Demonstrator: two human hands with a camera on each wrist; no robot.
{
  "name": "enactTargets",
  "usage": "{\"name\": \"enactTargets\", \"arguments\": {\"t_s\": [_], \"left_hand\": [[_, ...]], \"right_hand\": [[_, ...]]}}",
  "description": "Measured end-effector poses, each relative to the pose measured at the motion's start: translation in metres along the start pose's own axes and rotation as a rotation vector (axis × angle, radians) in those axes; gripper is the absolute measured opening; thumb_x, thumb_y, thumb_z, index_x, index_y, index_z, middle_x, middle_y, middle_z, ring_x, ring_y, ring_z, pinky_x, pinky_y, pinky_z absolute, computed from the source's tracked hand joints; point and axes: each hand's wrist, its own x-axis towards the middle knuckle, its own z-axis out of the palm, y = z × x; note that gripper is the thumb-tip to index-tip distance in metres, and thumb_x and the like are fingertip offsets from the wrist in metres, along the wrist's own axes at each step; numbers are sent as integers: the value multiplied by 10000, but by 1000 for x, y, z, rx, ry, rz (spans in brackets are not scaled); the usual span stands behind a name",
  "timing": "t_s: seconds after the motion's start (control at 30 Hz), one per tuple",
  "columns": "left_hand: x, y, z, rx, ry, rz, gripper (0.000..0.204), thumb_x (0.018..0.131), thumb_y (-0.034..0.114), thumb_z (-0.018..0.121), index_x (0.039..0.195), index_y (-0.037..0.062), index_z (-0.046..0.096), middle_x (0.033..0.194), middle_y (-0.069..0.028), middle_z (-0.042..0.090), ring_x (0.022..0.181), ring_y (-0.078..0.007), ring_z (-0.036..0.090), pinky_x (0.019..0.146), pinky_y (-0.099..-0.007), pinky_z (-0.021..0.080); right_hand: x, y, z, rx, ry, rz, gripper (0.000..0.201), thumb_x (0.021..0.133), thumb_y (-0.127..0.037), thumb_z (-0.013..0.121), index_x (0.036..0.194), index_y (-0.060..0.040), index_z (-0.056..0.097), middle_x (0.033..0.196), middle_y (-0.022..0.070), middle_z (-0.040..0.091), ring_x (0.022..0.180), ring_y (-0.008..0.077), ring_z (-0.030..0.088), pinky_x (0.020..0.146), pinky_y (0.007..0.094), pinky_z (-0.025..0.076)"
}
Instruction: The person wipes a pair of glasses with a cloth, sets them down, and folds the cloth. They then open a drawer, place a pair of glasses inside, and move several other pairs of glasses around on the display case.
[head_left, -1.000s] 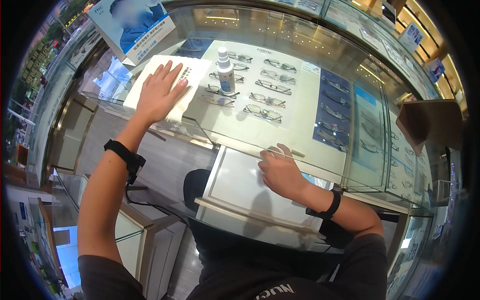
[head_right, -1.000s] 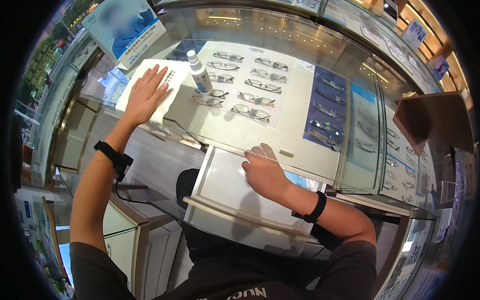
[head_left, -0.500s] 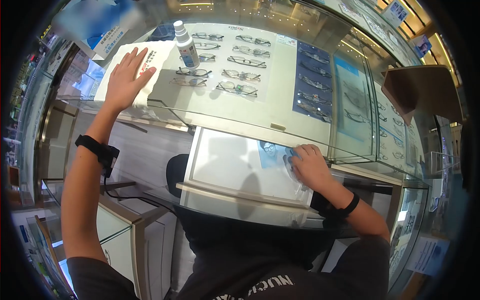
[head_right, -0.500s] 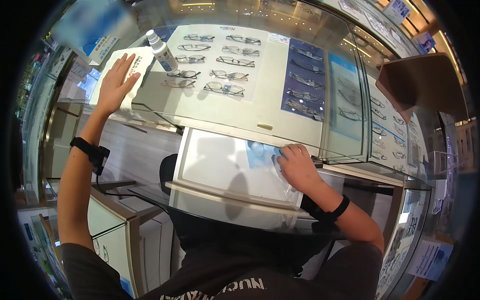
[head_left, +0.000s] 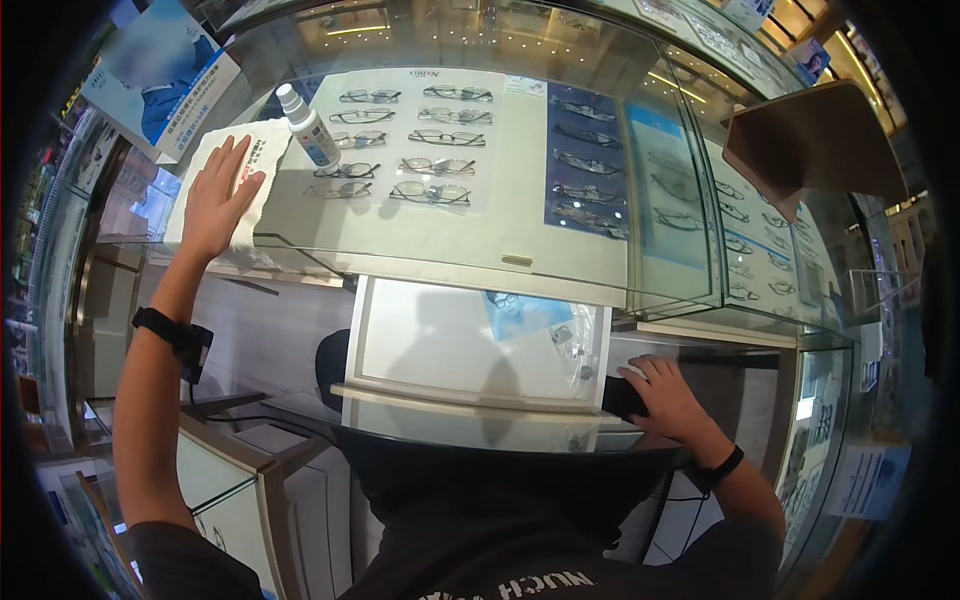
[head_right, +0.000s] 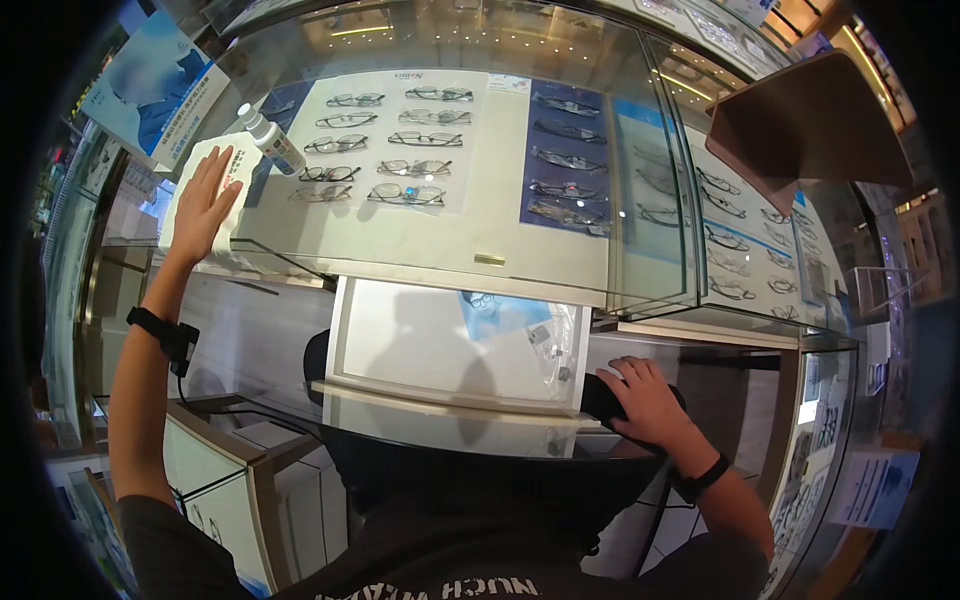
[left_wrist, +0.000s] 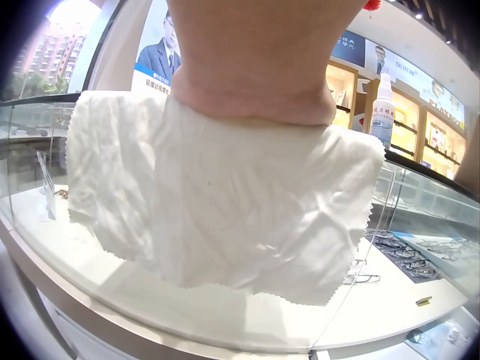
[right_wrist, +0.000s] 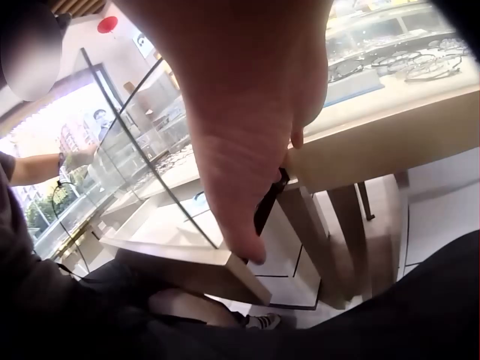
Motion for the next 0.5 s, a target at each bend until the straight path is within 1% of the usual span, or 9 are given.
{"name": "enactTargets", "arguments": {"t_s": [0.07, 0.1, 0.17, 0.2, 0.33, 0.4, 0.43, 0.47, 0.5], "left_hand": [[0, 0, 0, -2, 0, 3, 677, 989, 532, 517, 1564, 184, 430, 1637, -181, 352, 1532, -368, 282, 1233, -519, 191], [0, 0, -1, 1, -3, 2, 676, 990, 529, 518, 1563, 182, 431, 1637, -183, 350, 1534, -368, 279, 1233, -519, 191], [0, 0, 0, -4, 1, 4, 672, 989, 525, 523, 1560, 182, 436, 1636, -185, 352, 1532, -369, 282, 1232, -519, 195], [0, 0, -1, -7, 1, 5, 668, 989, 522, 527, 1557, 181, 440, 1635, -186, 354, 1531, -371, 285, 1231, -520, 198], [0, -1, 1, -18, 21, 6, 657, 986, 516, 540, 1546, 182, 459, 1626, -193, 367, 1522, -381, 302, 1227, -523, 208], [1, -1, 0, -17, 21, 6, 657, 986, 514, 541, 1546, 181, 458, 1627, -194, 366, 1522, -382, 302, 1227, -523, 208], [1, -1, 0, -21, 20, 8, 657, 986, 512, 543, 1546, 181, 458, 1627, -195, 365, 1522, -383, 302, 1227, -523, 207], [1, -1, 1, -21, 19, 7, 657, 986, 512, 543, 1546, 181, 458, 1627, -195, 365, 1522, -383, 302, 1227, -523, 207], [1, -2, 1, -17, 18, 8, 655, 986, 509, 543, 1546, 179, 458, 1627, -195, 363, 1521, -384, 301, 1227, -523, 209]], "right_hand": [[-1, -12, -3, 109, -25, -41, 901, 645, -374, 873, 1416, -79, 511, 1353, 168, 535, 1286, 358, 502, 1083, 485, 396], [1, -17, -1, 106, -21, -39, 901, 645, -374, 873, 1416, -79, 511, 1353, 168, 535, 1286, 358, 502, 1083, 485, 396], [9, -27, 7, 189, 59, -100, 1030, 601, -508, 870, 1443, -50, 493, 1365, 178, 532, 1300, 364, 493, 1093, 492, 384], [12, -30, 6, 167, 81, -139, 1014, 626, -564, 838, 1414, -21, 503, 1335, 176, 543, 1273, 364, 504, 1080, 488, 389], [17, -29, 1, 191, 110, -76, 956, 636, -527, 845, 1376, -14, 524, 1307, 175, 551, 1252, 357, 510, 1079, 475, 381], [16, -31, -6, 61, 102, 58, 892, 640, -468, 851, 1340, -12, 540, 1271, 172, 558, 1219, 354, 515, 1055, 460, 379], [14, -27, 5, 62, 101, 57, 892, 640, -468, 851, 1340, -12, 540, 1271, 172, 558, 1219, 354, 515, 1055, 460, 379], [11, -20, 25, 44, 154, 161, 899, 605, -424, 870, 1344, -32, 538, 1263, 165, 563, 1207, 371, 514, 1063, 475, 372], [11, -19, 30, 26, 207, 266, 913, 570, -379, 888, 1348, -53, 537, 1256, 159, 567, 1195, 388, 512, 1071, 489, 364]]}}
